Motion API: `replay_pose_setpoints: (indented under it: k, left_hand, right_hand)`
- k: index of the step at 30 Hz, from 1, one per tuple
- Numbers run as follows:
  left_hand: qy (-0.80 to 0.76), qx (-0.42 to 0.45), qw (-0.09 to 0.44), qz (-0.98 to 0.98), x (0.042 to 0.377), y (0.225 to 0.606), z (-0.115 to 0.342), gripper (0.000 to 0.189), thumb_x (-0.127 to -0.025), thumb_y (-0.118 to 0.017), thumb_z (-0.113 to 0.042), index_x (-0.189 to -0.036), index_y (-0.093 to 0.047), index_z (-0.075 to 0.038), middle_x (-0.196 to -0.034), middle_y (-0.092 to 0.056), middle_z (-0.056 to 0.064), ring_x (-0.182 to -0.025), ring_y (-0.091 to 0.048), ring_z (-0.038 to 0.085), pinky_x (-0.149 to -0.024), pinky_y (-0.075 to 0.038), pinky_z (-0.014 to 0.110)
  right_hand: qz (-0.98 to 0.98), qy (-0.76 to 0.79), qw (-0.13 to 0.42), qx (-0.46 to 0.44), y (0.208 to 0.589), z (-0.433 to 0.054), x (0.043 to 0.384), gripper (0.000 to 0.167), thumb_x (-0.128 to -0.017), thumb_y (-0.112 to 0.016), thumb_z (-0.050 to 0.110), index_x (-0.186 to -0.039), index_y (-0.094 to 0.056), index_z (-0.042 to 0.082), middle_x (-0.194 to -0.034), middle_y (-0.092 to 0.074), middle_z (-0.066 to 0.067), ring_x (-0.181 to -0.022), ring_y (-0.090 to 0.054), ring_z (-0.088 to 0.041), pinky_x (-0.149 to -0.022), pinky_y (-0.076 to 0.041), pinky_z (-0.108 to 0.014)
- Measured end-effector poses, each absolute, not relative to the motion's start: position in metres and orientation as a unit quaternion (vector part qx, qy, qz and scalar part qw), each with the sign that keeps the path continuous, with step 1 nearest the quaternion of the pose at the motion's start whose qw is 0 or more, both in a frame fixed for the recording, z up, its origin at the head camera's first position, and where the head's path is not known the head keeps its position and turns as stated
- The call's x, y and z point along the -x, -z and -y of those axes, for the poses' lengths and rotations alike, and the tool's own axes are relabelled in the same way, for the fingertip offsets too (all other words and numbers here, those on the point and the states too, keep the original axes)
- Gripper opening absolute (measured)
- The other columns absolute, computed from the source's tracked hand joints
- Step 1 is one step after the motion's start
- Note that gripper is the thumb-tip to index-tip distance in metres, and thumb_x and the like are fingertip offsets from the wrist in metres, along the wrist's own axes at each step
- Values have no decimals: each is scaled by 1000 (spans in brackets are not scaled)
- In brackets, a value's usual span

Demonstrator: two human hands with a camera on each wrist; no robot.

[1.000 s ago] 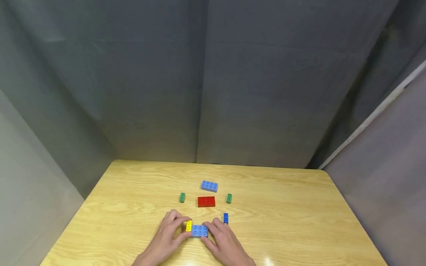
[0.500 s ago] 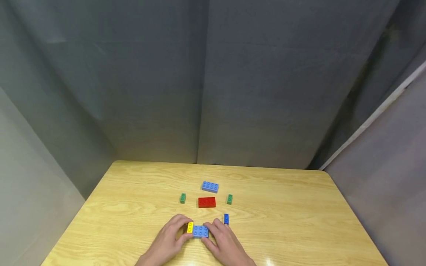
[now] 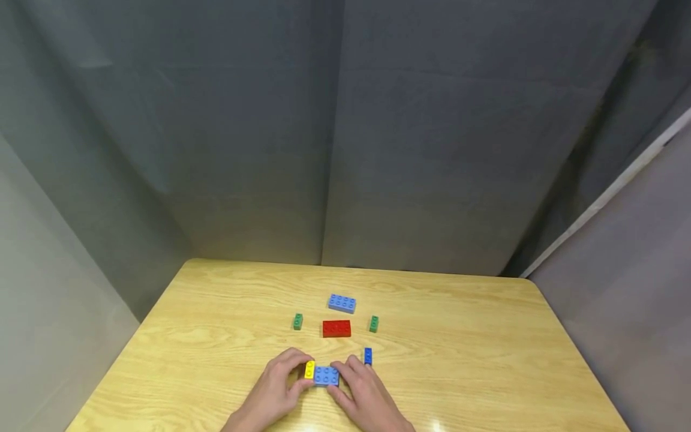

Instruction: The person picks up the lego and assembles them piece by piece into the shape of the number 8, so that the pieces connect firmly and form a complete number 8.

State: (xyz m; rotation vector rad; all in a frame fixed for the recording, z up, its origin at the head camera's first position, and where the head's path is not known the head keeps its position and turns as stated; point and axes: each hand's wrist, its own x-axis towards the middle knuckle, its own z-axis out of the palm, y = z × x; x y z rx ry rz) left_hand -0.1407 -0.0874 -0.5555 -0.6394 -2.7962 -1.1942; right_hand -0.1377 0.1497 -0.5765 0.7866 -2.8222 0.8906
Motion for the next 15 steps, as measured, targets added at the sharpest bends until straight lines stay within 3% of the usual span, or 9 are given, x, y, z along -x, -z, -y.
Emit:
replay_pose_setpoints:
  k: [15]
  left_hand:
    - [385,204,17,900,143,557,87,33,-92,-80,-21,-122,-72,-10,-113,-65,-11,-111,-65,13,-98,-56,38]
  right_hand:
    - [923,-286,40,-256,578,-150,139,48,-104,-59,53,-132,-69,15,-91,-41,16,-74,-37,-3,-66,-33,-22]
